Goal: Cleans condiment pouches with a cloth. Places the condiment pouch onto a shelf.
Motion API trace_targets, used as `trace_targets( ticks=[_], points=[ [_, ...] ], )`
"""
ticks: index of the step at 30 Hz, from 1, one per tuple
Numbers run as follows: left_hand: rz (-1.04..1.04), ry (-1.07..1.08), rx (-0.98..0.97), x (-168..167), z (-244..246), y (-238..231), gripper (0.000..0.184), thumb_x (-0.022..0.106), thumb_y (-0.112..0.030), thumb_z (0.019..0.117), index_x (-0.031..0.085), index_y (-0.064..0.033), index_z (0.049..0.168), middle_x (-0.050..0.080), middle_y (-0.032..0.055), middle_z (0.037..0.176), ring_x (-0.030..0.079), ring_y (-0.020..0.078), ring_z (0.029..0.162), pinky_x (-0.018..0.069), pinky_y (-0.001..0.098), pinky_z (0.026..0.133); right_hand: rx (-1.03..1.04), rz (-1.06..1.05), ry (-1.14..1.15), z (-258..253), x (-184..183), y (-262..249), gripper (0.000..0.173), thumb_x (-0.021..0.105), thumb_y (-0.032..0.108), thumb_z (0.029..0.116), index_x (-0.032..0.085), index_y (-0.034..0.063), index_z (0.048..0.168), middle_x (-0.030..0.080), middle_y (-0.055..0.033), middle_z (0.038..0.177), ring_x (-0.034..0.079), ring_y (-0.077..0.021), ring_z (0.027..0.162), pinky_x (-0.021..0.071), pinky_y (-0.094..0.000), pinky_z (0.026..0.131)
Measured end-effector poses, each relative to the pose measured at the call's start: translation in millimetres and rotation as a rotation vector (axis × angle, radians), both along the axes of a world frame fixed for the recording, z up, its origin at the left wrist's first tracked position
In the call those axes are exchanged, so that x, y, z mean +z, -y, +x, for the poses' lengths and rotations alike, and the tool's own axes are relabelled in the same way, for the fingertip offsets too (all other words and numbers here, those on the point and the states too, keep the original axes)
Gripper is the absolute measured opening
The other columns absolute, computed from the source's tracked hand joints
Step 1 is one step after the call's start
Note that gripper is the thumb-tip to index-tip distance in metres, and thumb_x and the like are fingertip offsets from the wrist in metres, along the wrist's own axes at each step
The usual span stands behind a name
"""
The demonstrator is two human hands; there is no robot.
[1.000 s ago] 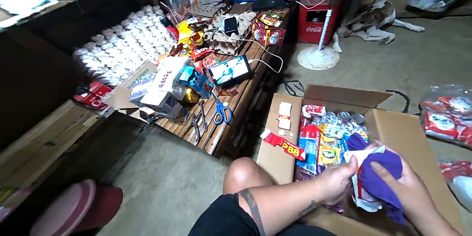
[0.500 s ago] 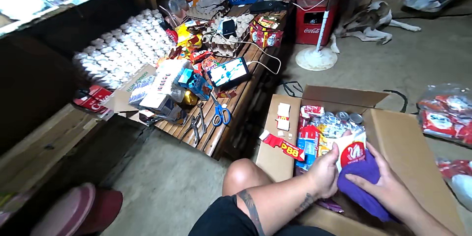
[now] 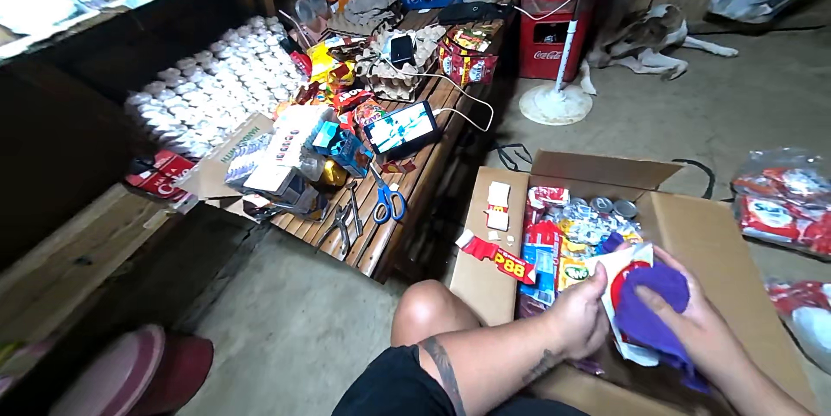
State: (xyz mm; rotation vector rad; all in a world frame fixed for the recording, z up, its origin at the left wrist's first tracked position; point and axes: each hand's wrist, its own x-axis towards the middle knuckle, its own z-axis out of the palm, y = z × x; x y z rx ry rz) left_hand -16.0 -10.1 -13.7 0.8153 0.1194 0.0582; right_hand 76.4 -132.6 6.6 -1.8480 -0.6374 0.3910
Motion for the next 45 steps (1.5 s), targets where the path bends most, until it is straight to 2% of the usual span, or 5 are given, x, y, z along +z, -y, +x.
trace_targets(
  ticks=[14, 22, 30, 37, 45],
  points=[
    [0.096, 0.030, -0.131, -7.7, -5.3, 9.1, 0.069, 0.009, -0.046, 0.1086, 0.027, 0.0045, 0.152, 0.048, 0.0157, 0.147, 0.048, 0.0151, 0.135, 0.0385, 0.0373, 0.114, -0.183, 0.089, -0.042, 22.7, -32.7, 5.6, 0.058, 0.058, 0.035, 0.0968, 0.049, -0.0052, 0.137, 0.063, -0.0114, 0.125, 0.060, -0.0002, 0.109, 0.0492, -0.0214, 0.097],
    [0.079, -0.023, -0.046, -0.1, -4.1, 4.0, 0.067, 0.006, -0.043, 0.1087, 0.035, 0.0007, 0.149, 0.054, 0.0115, 0.137, 0.054, 0.0107, 0.124, 0.0440, 0.0344, 0.107, 0.014, 0.021, 0.199, 3.1, -47.8, 2.7, 0.139, 0.065, 0.087, 0.0654, 0.021, -0.0058, 0.158, 0.035, -0.0270, 0.158, 0.039, -0.0238, 0.146, 0.0350, -0.0392, 0.118],
    [0.108, 0.057, -0.166, -11.7, -5.9, 14.1, 0.073, 0.011, -0.051, 0.1075, 0.029, 0.0050, 0.152, 0.048, 0.0152, 0.147, 0.048, 0.0140, 0.136, 0.0379, 0.0366, 0.115, -0.144, 0.155, -0.008, 27.9, -40.3, 6.8, 0.058, 0.056, 0.037, 0.0980, 0.049, -0.0044, 0.138, 0.063, -0.0091, 0.126, 0.061, 0.0006, 0.110, 0.0507, -0.0201, 0.096],
    [0.023, -0.029, -0.043, -9.1, -4.4, 5.7, 0.064, 0.009, -0.045, 0.1092, 0.038, -0.0045, 0.149, 0.057, 0.0078, 0.135, 0.055, 0.0109, 0.124, 0.0449, 0.0352, 0.107, 0.000, 0.014, 0.216, 0.0, -45.9, 2.4, 0.136, 0.062, 0.088, 0.0691, 0.019, -0.0059, 0.158, 0.033, -0.0288, 0.159, 0.039, -0.0272, 0.146, 0.0346, -0.0430, 0.118],
    [0.048, 0.044, -0.167, -11.7, -5.7, 12.2, 0.071, 0.007, -0.049, 0.1077, 0.031, 0.0022, 0.152, 0.049, 0.0129, 0.147, 0.047, 0.0141, 0.137, 0.0364, 0.0361, 0.116, -0.145, 0.134, 0.031, 23.8, -39.1, 4.2, 0.065, 0.057, 0.040, 0.0968, 0.045, -0.0045, 0.142, 0.059, -0.0153, 0.134, 0.059, -0.0052, 0.118, 0.0485, -0.0243, 0.100]
  ],
)
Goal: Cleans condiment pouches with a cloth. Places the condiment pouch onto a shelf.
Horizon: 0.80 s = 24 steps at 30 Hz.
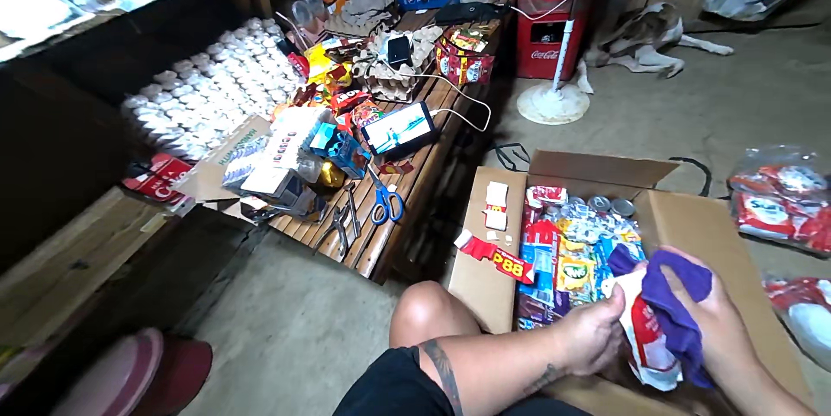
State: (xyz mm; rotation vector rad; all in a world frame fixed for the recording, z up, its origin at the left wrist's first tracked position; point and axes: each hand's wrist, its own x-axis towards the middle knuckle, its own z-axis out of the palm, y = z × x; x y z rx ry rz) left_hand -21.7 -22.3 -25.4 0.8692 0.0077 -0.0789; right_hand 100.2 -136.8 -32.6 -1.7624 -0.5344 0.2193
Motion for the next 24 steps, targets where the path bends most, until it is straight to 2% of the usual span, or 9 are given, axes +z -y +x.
trace_targets(
  ticks=[2, 4, 6, 10, 13, 16, 20, 22, 24],
  points=[
    [-0.029, 0.008, 0.039, -4.4, 1.4, -1.5, 0.071, 0.011, -0.052, 0.1073, 0.034, -0.0014, 0.151, 0.053, 0.0107, 0.144, 0.050, 0.0142, 0.135, 0.0390, 0.0373, 0.114, 0.051, -0.012, 0.054, -6.9, -5.1, 1.1, 0.086, 0.059, 0.055, 0.0932, 0.035, -0.0050, 0.150, 0.053, -0.0188, 0.143, 0.055, -0.0083, 0.126, 0.0461, -0.0276, 0.106],
    [-0.066, 0.011, 0.093, -9.7, 5.1, -4.5, 0.067, 0.016, -0.055, 0.1072, 0.035, -0.0089, 0.152, 0.055, 0.0054, 0.140, 0.053, 0.0113, 0.129, 0.0432, 0.0349, 0.110, 0.106, -0.051, 0.146, -16.9, -8.2, 0.1, 0.121, 0.063, 0.078, 0.0790, 0.024, -0.0058, 0.156, 0.043, -0.0248, 0.153, 0.048, -0.0158, 0.138, 0.0407, -0.0333, 0.113],
    [-0.078, -0.001, 0.109, -8.9, 7.0, -6.2, 0.063, 0.013, -0.050, 0.1082, 0.031, -0.0101, 0.154, 0.054, 0.0053, 0.138, 0.053, 0.0105, 0.126, 0.0434, 0.0335, 0.107, 0.131, -0.087, 0.178, -20.7, -9.0, -1.2, 0.133, 0.064, 0.085, 0.0711, 0.021, -0.0058, 0.158, 0.036, -0.0271, 0.157, 0.042, -0.0210, 0.144, 0.0362, -0.0368, 0.117],
    [-0.051, -0.013, 0.050, 4.1, 1.7, -4.0, 0.070, 0.006, -0.049, 0.1072, 0.032, -0.0029, 0.153, 0.051, 0.0104, 0.147, 0.048, 0.0138, 0.135, 0.0385, 0.0366, 0.114, 0.061, -0.057, 0.063, -2.7, -8.4, 0.3, 0.088, 0.064, 0.059, 0.0882, 0.043, -0.0028, 0.148, 0.058, -0.0183, 0.138, 0.058, -0.0125, 0.124, 0.0485, -0.0322, 0.104],
    [-0.080, -0.002, 0.037, 3.8, 1.7, -3.1, 0.070, 0.005, -0.049, 0.1071, 0.033, -0.0026, 0.151, 0.053, 0.0106, 0.144, 0.050, 0.0151, 0.135, 0.0383, 0.0372, 0.115, 0.021, -0.009, 0.032, 3.7, -6.7, -0.1, 0.063, 0.059, 0.042, 0.0965, 0.050, -0.0042, 0.138, 0.064, -0.0125, 0.127, 0.061, -0.0039, 0.114, 0.0502, -0.0242, 0.099],
    [-0.150, -0.012, 0.078, 4.7, 3.5, -4.5, 0.065, 0.005, -0.048, 0.1078, 0.026, -0.0097, 0.156, 0.052, 0.0089, 0.145, 0.050, 0.0155, 0.134, 0.0392, 0.0379, 0.114, 0.054, -0.026, 0.029, -2.0, -8.5, 0.4, 0.081, 0.062, 0.052, 0.0918, 0.041, -0.0035, 0.147, 0.058, -0.0176, 0.137, 0.058, -0.0080, 0.121, 0.0487, -0.0277, 0.102],
    [-0.256, -0.112, 0.130, 10.3, 7.2, -13.8, 0.068, 0.005, -0.055, 0.1065, 0.041, -0.0154, 0.148, 0.059, 0.0056, 0.134, 0.057, 0.0146, 0.124, 0.0474, 0.0378, 0.104, 0.167, -0.127, 0.162, -11.2, -18.3, -0.1, 0.137, 0.067, 0.087, 0.0641, 0.024, -0.0019, 0.158, 0.042, -0.0239, 0.155, 0.046, -0.0240, 0.140, 0.0405, -0.0428, 0.114],
    [-0.286, -0.120, 0.140, 12.0, 7.9, -16.9, 0.068, 0.005, -0.056, 0.1062, 0.044, -0.0157, 0.145, 0.060, 0.0047, 0.133, 0.058, 0.0142, 0.123, 0.0482, 0.0370, 0.104, 0.179, -0.157, 0.152, -10.4, -15.8, -0.7, 0.132, 0.069, 0.085, 0.0641, 0.030, -0.0011, 0.157, 0.045, -0.0235, 0.152, 0.048, -0.0254, 0.139, 0.0409, -0.0448, 0.113],
    [-0.286, -0.080, 0.145, 10.6, 8.1, -16.5, 0.065, 0.005, -0.052, 0.1073, 0.036, -0.0157, 0.152, 0.055, 0.0063, 0.141, 0.053, 0.0162, 0.129, 0.0435, 0.0387, 0.109, 0.145, -0.136, 0.108, -5.9, -9.2, -1.1, 0.106, 0.069, 0.072, 0.0745, 0.045, 0.0007, 0.148, 0.057, -0.0193, 0.140, 0.057, -0.0198, 0.126, 0.0471, -0.0414, 0.106]
  ],
)
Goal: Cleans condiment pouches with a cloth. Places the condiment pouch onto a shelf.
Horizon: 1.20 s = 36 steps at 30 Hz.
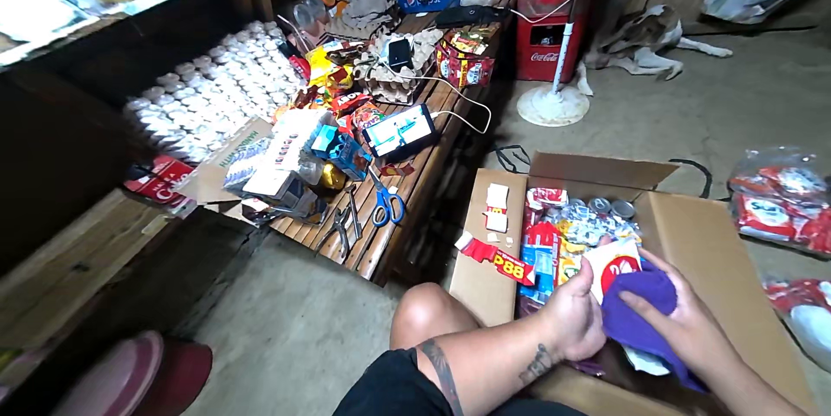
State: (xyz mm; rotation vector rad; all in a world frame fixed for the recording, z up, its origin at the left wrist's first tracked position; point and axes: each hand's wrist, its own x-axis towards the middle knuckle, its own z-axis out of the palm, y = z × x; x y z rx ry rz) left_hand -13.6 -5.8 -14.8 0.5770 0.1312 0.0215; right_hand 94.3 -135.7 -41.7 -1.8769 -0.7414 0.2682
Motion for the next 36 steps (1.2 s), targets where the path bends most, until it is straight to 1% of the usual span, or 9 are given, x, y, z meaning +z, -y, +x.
trace_targets(
  ticks=[5, 9, 12, 17, 20, 23, 27, 32, 36],
  points=[
    [-0.062, 0.090, 0.012, -4.4, 1.0, 2.4, 0.058, 0.008, -0.048, 0.1088, 0.027, -0.0204, 0.156, 0.056, 0.0066, 0.140, 0.056, 0.0190, 0.129, 0.0449, 0.0403, 0.109, -0.109, 0.062, -0.079, 11.6, -1.7, 2.4, 0.063, 0.063, 0.041, 0.0923, 0.052, 0.0004, 0.138, 0.063, -0.0148, 0.130, 0.062, -0.0132, 0.117, 0.0507, -0.0340, 0.100],
    [-0.042, 0.032, 0.057, 5.6, -0.3, -3.4, 0.061, 0.005, -0.049, 0.1080, 0.030, -0.0200, 0.155, 0.058, 0.0052, 0.137, 0.056, 0.0160, 0.126, 0.0454, 0.0373, 0.107, -0.020, -0.022, -0.169, -21.7, 45.6, -4.8, 0.107, 0.070, 0.054, 0.0767, 0.029, -0.0097, 0.152, 0.049, -0.0251, 0.146, 0.051, -0.0189, 0.132, 0.0417, -0.0342, 0.110],
    [-0.026, -0.052, 0.093, 11.7, 0.3, -7.0, 0.063, 0.005, -0.052, 0.1076, 0.034, -0.0206, 0.154, 0.057, 0.0066, 0.137, 0.056, 0.0166, 0.126, 0.0457, 0.0383, 0.106, 0.038, -0.055, -0.052, -12.1, 6.7, 1.1, 0.132, 0.073, 0.080, 0.0614, 0.030, 0.0001, 0.157, 0.047, -0.0229, 0.150, 0.050, -0.0240, 0.136, 0.0427, -0.0451, 0.111],
    [-0.066, 0.020, 0.115, 5.5, 2.8, -7.4, 0.061, 0.005, -0.048, 0.1084, 0.040, -0.0161, 0.147, 0.062, 0.0067, 0.130, 0.060, 0.0180, 0.121, 0.0484, 0.0386, 0.104, -0.056, 0.004, -0.093, -1.4, -0.8, 1.7, 0.076, 0.066, 0.056, 0.0863, 0.054, 0.0014, 0.137, 0.067, -0.0107, 0.121, 0.064, -0.0070, 0.109, 0.0533, -0.0298, 0.096],
    [-0.106, 0.036, 0.101, 5.5, 2.9, -7.8, 0.063, 0.005, -0.049, 0.1081, 0.042, -0.0149, 0.145, 0.062, 0.0079, 0.130, 0.061, 0.0200, 0.121, 0.0490, 0.0401, 0.104, -0.151, 0.006, -0.167, 1.9, -1.7, 1.2, 0.064, 0.063, 0.037, 0.0935, 0.049, -0.0037, 0.141, 0.064, -0.0175, 0.128, 0.063, -0.0146, 0.115, 0.0496, -0.0359, 0.101],
    [-0.138, 0.032, 0.154, 6.7, 5.1, -10.0, 0.060, 0.007, -0.049, 0.1089, 0.040, -0.0168, 0.148, 0.062, 0.0078, 0.131, 0.060, 0.0193, 0.121, 0.0489, 0.0392, 0.104, -0.048, 0.058, -0.149, 1.3, -7.3, 2.2, 0.080, 0.067, 0.052, 0.0874, 0.046, 0.0008, 0.144, 0.061, -0.0113, 0.133, 0.061, -0.0069, 0.117, 0.0516, -0.0274, 0.099],
    [-0.150, 0.003, 0.240, 13.0, 6.8, -16.9, 0.057, 0.009, -0.047, 0.1095, 0.038, -0.0188, 0.150, 0.062, 0.0074, 0.129, 0.061, 0.0191, 0.119, 0.0497, 0.0382, 0.102, 0.077, -0.079, -0.045, -9.9, -4.1, 2.3, 0.127, 0.076, 0.076, 0.0598, 0.036, 0.0019, 0.154, 0.051, -0.0221, 0.147, 0.052, -0.0263, 0.133, 0.0440, -0.0485, 0.109],
    [-0.132, 0.042, 0.249, 6.7, 8.4, -17.5, 0.056, 0.009, -0.045, 0.1099, 0.029, -0.0206, 0.156, 0.058, 0.0090, 0.135, 0.059, 0.0210, 0.123, 0.0474, 0.0399, 0.105, 0.007, -0.071, -0.058, -4.9, -6.7, 3.7, 0.081, 0.072, 0.054, 0.0773, 0.055, 0.0027, 0.137, 0.066, -0.0172, 0.125, 0.063, -0.0212, 0.116, 0.0497, -0.0462, 0.099],
    [-0.158, 0.001, 0.247, 8.9, 8.3, -18.4, 0.058, 0.008, -0.048, 0.1092, 0.040, -0.0165, 0.147, 0.061, 0.0091, 0.130, 0.061, 0.0210, 0.120, 0.0487, 0.0398, 0.103, -0.052, -0.016, -0.082, -4.6, -7.9, 1.9, 0.066, 0.068, 0.050, 0.0851, 0.058, 0.0029, 0.131, 0.069, -0.0079, 0.116, 0.065, -0.0065, 0.106, 0.0529, -0.0300, 0.095]
  ],
)
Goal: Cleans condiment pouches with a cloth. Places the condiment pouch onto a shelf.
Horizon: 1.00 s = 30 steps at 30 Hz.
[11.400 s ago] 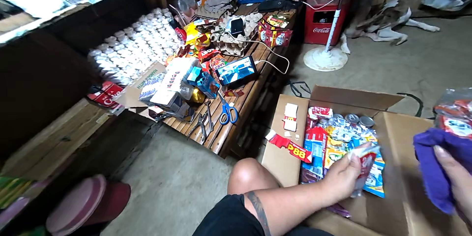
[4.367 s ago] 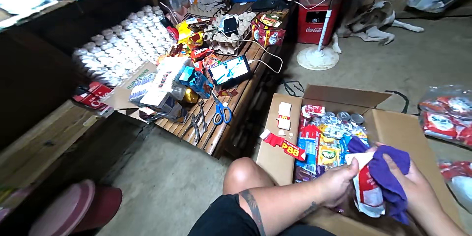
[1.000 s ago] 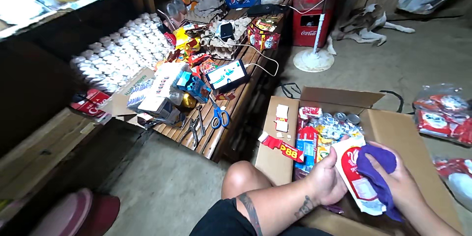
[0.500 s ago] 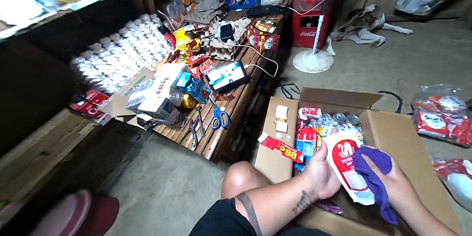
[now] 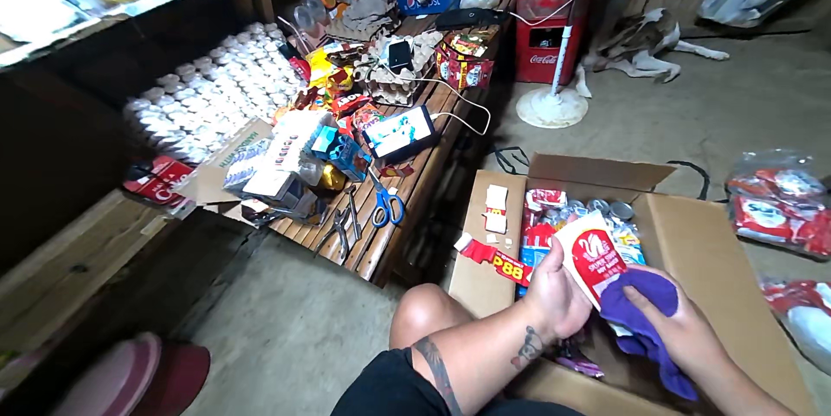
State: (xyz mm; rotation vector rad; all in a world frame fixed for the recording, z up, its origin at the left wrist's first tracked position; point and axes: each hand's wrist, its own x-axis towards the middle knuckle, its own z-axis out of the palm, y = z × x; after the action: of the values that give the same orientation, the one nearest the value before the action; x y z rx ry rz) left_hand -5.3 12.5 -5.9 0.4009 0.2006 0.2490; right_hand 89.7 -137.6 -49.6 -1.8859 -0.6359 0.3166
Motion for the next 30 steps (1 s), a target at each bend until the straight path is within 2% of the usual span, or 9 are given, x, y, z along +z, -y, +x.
trace_targets(
  ticks=[4, 10, 13, 15, 17, 21, 24, 27, 30],
  points=[
    [-0.048, -0.001, -0.016, 2.5, -1.1, -1.1, 0.061, 0.008, -0.050, 0.1087, 0.047, -0.0123, 0.137, 0.065, 0.0106, 0.124, 0.063, 0.0227, 0.117, 0.0513, 0.0413, 0.100, -0.105, 0.051, -0.128, -0.5, 3.8, -1.5, 0.064, 0.065, 0.043, 0.0911, 0.053, -0.0038, 0.133, 0.068, -0.0078, 0.114, 0.065, -0.0027, 0.101, 0.0535, -0.0241, 0.092],
    [-0.107, 0.018, 0.010, 8.4, -0.7, -7.3, 0.064, 0.007, -0.052, 0.1081, 0.048, -0.0130, 0.137, 0.065, 0.0112, 0.123, 0.064, 0.0243, 0.116, 0.0521, 0.0433, 0.099, -0.160, 0.145, -0.362, -2.8, 14.6, -2.4, 0.053, 0.059, 0.035, 0.0993, 0.048, 0.0015, 0.139, 0.067, -0.0012, 0.114, 0.066, 0.0001, 0.100, 0.0547, -0.0206, 0.090],
    [-0.147, -0.010, 0.080, 14.6, 0.8, -11.4, 0.064, 0.009, -0.054, 0.1078, 0.049, -0.0126, 0.136, 0.065, 0.0120, 0.122, 0.064, 0.0255, 0.114, 0.0525, 0.0445, 0.098, 0.017, 0.198, -0.553, -11.4, 22.2, 2.7, 0.074, 0.068, 0.059, 0.0868, 0.048, 0.0087, 0.137, 0.071, 0.0069, 0.104, 0.070, -0.0018, 0.094, 0.0591, -0.0232, 0.086],
    [-0.153, 0.006, 0.095, 14.1, 1.4, -13.3, 0.066, 0.008, -0.056, 0.1068, 0.047, -0.0132, 0.137, 0.064, 0.0122, 0.125, 0.063, 0.0260, 0.117, 0.0514, 0.0454, 0.099, 0.043, 0.250, -0.657, -17.8, 24.1, 2.4, 0.076, 0.082, 0.053, 0.0745, 0.051, 0.0095, 0.129, 0.073, 0.0045, 0.096, 0.072, -0.0057, 0.087, 0.0615, -0.0257, 0.081],
    [-0.136, 0.014, 0.086, 13.1, 2.1, -13.6, 0.067, 0.008, -0.058, 0.1063, 0.047, -0.0127, 0.138, 0.063, 0.0125, 0.125, 0.062, 0.0261, 0.118, 0.0510, 0.0453, 0.100, 0.005, 0.291, -0.701, -20.5, 25.4, 0.2, 0.068, 0.083, 0.043, 0.0736, 0.055, 0.0086, 0.124, 0.074, 0.0019, 0.092, 0.073, -0.0081, 0.084, 0.0623, -0.0274, 0.078],
    [0.000, -0.032, 0.088, 10.8, 2.8, -7.8, 0.038, 0.026, -0.033, 0.1118, 0.047, -0.0098, 0.133, 0.067, 0.0094, 0.116, 0.067, 0.0197, 0.108, 0.0542, 0.0374, 0.096, -0.064, 0.297, -0.715, -33.9, 73.9, -6.8, 0.019, 0.056, 0.013, 0.0974, 0.055, 0.0078, 0.116, 0.073, 0.0071, 0.089, 0.070, 0.0004, 0.083, 0.0593, -0.0193, 0.079],
    [0.080, -0.165, 0.123, 15.1, 3.9, -0.9, 0.028, 0.042, -0.016, 0.1088, 0.045, -0.0044, 0.134, 0.067, 0.0097, 0.111, 0.069, 0.0171, 0.100, 0.0556, 0.0347, 0.093, -0.142, 0.243, -0.720, -46.0, 109.3, -16.9, 0.016, 0.042, 0.000, 0.1025, 0.055, 0.0058, 0.111, 0.070, 0.0083, 0.084, 0.068, 0.0043, 0.080, 0.0570, -0.0152, 0.078],
    [0.037, -0.212, 0.134, 14.0, 5.0, 1.3, 0.026, 0.043, -0.015, 0.1088, 0.048, -0.0031, 0.131, 0.068, 0.0111, 0.110, 0.069, 0.0183, 0.100, 0.0562, 0.0354, 0.092, -0.122, 0.288, -0.706, -43.2, 98.3, -15.9, 0.015, 0.043, 0.005, 0.1028, 0.054, 0.0058, 0.112, 0.071, 0.0067, 0.086, 0.069, 0.0023, 0.081, 0.0579, -0.0174, 0.079],
    [-0.043, -0.196, 0.130, 11.0, 7.3, 0.7, 0.025, 0.041, -0.019, 0.1100, 0.050, -0.0051, 0.129, 0.069, 0.0110, 0.110, 0.070, 0.0193, 0.101, 0.0566, 0.0355, 0.092, -0.100, 0.367, -0.691, -21.6, 37.1, -6.6, 0.025, 0.059, 0.025, 0.0947, 0.060, 0.0092, 0.115, 0.074, 0.0034, 0.088, 0.072, -0.0047, 0.081, 0.0617, -0.0244, 0.076]
  ],
)
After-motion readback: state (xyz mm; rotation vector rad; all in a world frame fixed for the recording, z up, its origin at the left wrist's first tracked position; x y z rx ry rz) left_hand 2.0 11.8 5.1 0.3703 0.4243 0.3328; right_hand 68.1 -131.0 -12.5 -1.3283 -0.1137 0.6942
